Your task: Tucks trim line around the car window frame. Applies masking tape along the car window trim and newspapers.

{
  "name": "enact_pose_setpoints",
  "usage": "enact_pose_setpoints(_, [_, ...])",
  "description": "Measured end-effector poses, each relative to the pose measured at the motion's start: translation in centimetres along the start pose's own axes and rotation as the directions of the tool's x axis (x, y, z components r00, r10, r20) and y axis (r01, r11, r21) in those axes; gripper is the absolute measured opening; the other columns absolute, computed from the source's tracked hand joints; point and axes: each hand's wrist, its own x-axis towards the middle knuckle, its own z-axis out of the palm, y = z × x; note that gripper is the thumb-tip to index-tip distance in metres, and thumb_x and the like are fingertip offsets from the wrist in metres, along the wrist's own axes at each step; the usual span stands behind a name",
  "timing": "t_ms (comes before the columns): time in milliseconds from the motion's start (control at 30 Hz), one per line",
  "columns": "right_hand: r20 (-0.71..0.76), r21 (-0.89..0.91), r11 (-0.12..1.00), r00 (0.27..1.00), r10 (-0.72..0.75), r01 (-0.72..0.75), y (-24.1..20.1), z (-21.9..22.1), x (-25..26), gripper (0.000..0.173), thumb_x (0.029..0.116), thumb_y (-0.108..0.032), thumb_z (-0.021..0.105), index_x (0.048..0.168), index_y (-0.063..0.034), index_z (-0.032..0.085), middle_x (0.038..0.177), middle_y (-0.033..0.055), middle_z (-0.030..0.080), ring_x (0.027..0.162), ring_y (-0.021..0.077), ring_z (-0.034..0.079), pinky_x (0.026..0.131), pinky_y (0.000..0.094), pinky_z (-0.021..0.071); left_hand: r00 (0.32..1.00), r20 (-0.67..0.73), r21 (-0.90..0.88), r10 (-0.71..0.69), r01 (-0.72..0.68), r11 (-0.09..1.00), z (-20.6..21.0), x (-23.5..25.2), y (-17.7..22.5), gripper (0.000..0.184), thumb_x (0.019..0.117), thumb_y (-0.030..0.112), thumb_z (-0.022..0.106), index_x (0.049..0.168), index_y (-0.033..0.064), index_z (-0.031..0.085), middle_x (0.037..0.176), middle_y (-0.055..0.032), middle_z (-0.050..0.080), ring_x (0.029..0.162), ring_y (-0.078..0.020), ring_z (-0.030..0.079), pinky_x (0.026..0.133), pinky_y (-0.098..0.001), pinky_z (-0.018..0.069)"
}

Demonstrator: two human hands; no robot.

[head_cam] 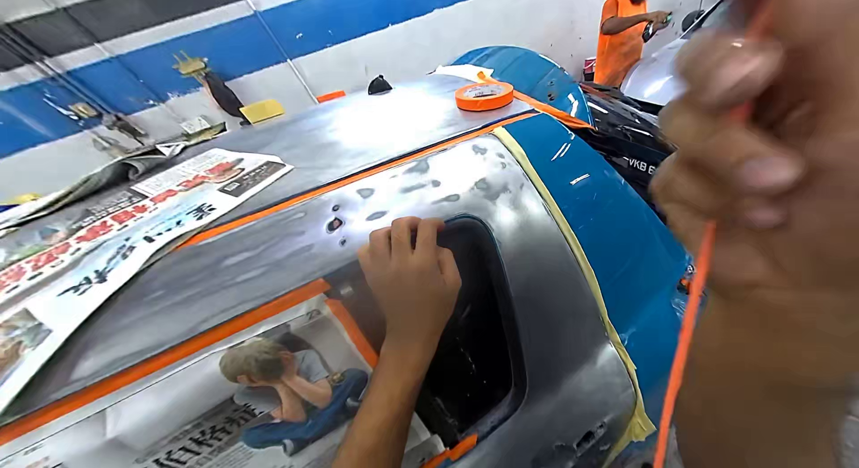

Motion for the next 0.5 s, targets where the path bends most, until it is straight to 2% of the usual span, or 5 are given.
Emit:
enact_pose_setpoints(33, [-0.007, -0.039, 0.998, 0.998, 0.058, -0.059, 0.9, 0.1, -0.2, 0.039, 0.1143, -0.024, 0.023, 0.119, -0.0095, 0.060, 0.071, -0.0066, 0.053, 0.040, -0.0015, 0.037, 0.033, 0.0117, 0.0358, 1.000, 0.004, -0.016, 0.004, -0.004, 1.000, 0.2, 0.0, 0.2, 0.035, 0.0956, 0.017, 0.043, 0.115, 0.0099, 0.071, 0.113, -0.0144, 0.065, 0.105, -0.0367, 0.057, 0.087, -0.0535, 0.0408])
enact_pose_setpoints(67, [-0.040, -0.067, 0.992, 0.994, 0.100, -0.103, 2.1, 0.0, -0.6, 0.040, 0.1141, -0.024, 0.025, 0.124, -0.0089, 0.060, 0.070, -0.0064, 0.053, 0.039, -0.0012, 0.036, 0.032, 0.0128, 0.0350, 1.000, 0.007, -0.031, 0.017, -0.016, 0.999, 0.4, 0.0, 0.5, 0.036, 0.0947, 0.018, 0.044, 0.115, 0.0112, 0.072, 0.114, -0.0142, 0.065, 0.105, -0.0367, 0.058, 0.088, -0.0544, 0.0406])
enact_pose_setpoints(200, [-0.174, -0.133, 0.955, 0.955, 0.242, -0.266, 6.9, -0.7, -2.6, 0.037, 0.1132, -0.024, 0.032, 0.121, -0.0062, 0.064, 0.071, -0.0032, 0.057, 0.040, -0.0004, 0.037, 0.034, 0.0138, 0.0341, 0.994, 0.025, -0.027, 0.106, -0.105, 0.994, 1.6, 0.0, 1.5, 0.040, 0.0929, 0.021, 0.046, 0.122, 0.0186, 0.073, 0.119, -0.0115, 0.065, 0.111, -0.0345, 0.056, 0.093, -0.0545, 0.0369])
enact_pose_setpoints(267, [-0.207, -0.134, 0.923, 0.921, 0.331, -0.362, 9.0, -0.9, -3.5, 0.036, 0.1128, -0.026, 0.036, 0.120, -0.0068, 0.066, 0.071, -0.0011, 0.058, 0.041, 0.0006, 0.038, 0.034, 0.0143, 0.0334, 0.987, 0.027, 0.013, 0.160, -0.161, 0.987, 1.9, 0.0, 1.5, 0.041, 0.0916, 0.020, 0.047, 0.125, 0.0178, 0.072, 0.123, -0.0109, 0.064, 0.114, -0.0341, 0.055, 0.095, -0.0542, 0.0371])
enact_pose_setpoints(500, [-0.240, -0.150, 0.839, 0.842, 0.482, -0.523, 14.9, -1.0, -5.6, 0.035, 0.1119, -0.027, 0.042, 0.119, -0.0047, 0.068, 0.075, 0.0053, 0.063, 0.043, 0.0066, 0.043, 0.037, 0.0183, 0.0360, 0.986, 0.025, 0.109, 0.166, -0.168, 0.980, 2.3, 1.0, 2.4, 0.032, 0.0904, 0.013, 0.046, 0.110, 0.0103, 0.071, 0.110, -0.0140, 0.065, 0.106, -0.0361, 0.058, 0.090, -0.0539, 0.0386])
